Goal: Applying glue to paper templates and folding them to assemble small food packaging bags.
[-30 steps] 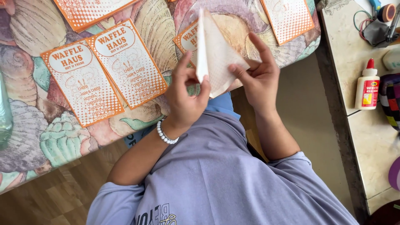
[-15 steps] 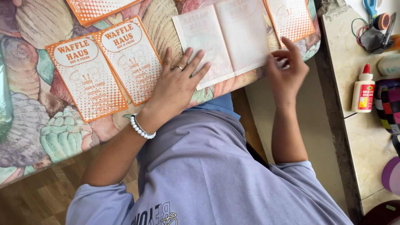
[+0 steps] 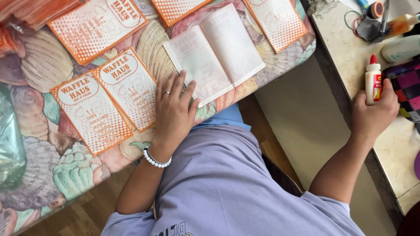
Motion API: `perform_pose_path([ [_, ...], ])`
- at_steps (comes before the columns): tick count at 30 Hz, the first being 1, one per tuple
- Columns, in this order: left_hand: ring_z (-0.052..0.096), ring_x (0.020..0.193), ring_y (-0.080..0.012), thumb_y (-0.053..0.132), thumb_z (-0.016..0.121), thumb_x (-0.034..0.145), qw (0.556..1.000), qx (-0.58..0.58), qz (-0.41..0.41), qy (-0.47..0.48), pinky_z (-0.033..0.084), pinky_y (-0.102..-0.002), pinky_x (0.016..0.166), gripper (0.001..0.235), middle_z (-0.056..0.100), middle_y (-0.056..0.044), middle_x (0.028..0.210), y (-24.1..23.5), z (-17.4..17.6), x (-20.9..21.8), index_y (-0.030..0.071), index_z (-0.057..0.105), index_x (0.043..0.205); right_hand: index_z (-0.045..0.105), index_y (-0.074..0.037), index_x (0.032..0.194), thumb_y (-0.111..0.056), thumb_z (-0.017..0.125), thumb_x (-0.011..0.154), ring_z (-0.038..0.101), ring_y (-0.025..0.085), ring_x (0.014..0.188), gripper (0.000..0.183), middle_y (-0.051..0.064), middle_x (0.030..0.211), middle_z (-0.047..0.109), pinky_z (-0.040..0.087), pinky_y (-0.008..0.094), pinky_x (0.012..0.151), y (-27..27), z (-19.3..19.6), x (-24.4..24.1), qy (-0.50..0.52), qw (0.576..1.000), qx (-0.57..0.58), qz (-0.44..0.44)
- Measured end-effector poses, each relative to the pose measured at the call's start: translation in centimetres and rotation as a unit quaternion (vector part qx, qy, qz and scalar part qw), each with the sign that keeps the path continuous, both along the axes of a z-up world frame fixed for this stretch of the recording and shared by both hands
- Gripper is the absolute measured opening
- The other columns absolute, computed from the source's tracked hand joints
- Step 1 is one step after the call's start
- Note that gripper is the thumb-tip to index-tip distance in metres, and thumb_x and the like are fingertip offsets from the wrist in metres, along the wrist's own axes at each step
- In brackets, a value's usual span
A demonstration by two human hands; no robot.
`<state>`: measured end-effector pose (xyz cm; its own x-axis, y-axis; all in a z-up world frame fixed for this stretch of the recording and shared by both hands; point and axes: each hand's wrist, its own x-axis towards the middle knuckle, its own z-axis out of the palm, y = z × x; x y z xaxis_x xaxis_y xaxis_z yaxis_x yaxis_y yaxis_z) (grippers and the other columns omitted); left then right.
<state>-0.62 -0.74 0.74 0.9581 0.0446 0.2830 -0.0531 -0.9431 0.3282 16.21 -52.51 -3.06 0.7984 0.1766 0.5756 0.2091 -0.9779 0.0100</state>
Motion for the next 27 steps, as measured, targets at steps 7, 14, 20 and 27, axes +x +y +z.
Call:
perform_pose_path([
  [7,0.041,0.143,-0.0426,0.024,0.058,0.104,1.0,-0.005,0.014,0.005,0.025,-0.061,0.122,0.04,0.049,-0.019,0.154,-0.5,-0.1,-0.7,0.009,0.063,0.14,0.064,0.001,0.084,0.005,0.087,0.089,0.046,0.014,0.073,0.024,0.006,0.081,0.057,0.038,0.033,0.06,-0.4,-0.6,1.2,-0.073,0.914,0.399,0.021],
  [14,0.04,0.143,-0.0441,0.025,0.058,0.104,1.0,-0.01,0.017,-0.009,0.024,-0.061,0.123,0.039,0.051,-0.02,0.153,-0.6,-0.4,-0.7,0.008,0.065,0.139,0.081,-0.006,0.104,-0.017,0.058,0.088,0.071,0.021,0.081,0.03,0.017,0.108,0.082,0.027,0.024,0.053,2.0,7.2,3.4,-0.04,0.691,0.721,0.032],
  [20,0.042,0.141,-0.0443,0.024,0.063,0.102,0.999,-0.017,0.03,-0.014,0.025,-0.062,0.121,0.039,0.052,-0.02,0.152,-0.7,-0.5,-0.9,0.008,0.067,0.138,0.072,-0.013,0.121,-0.045,0.085,0.076,0.062,0.01,0.064,0.057,0.009,0.096,0.074,0.035,0.016,0.048,12.3,10.0,1.9,0.202,0.483,0.842,0.128],
  [27,0.044,0.137,-0.0403,0.028,0.063,0.102,0.998,-0.04,0.028,-0.033,0.02,-0.06,0.121,0.037,0.053,-0.018,0.149,-0.2,-2.1,-0.7,0.01,0.07,0.134,0.055,-0.006,0.131,0.003,0.085,0.093,0.065,0.03,0.111,0.049,0.02,0.123,0.064,0.057,0.047,0.095,23.1,0.4,-2.7,0.046,0.695,0.632,0.339],
])
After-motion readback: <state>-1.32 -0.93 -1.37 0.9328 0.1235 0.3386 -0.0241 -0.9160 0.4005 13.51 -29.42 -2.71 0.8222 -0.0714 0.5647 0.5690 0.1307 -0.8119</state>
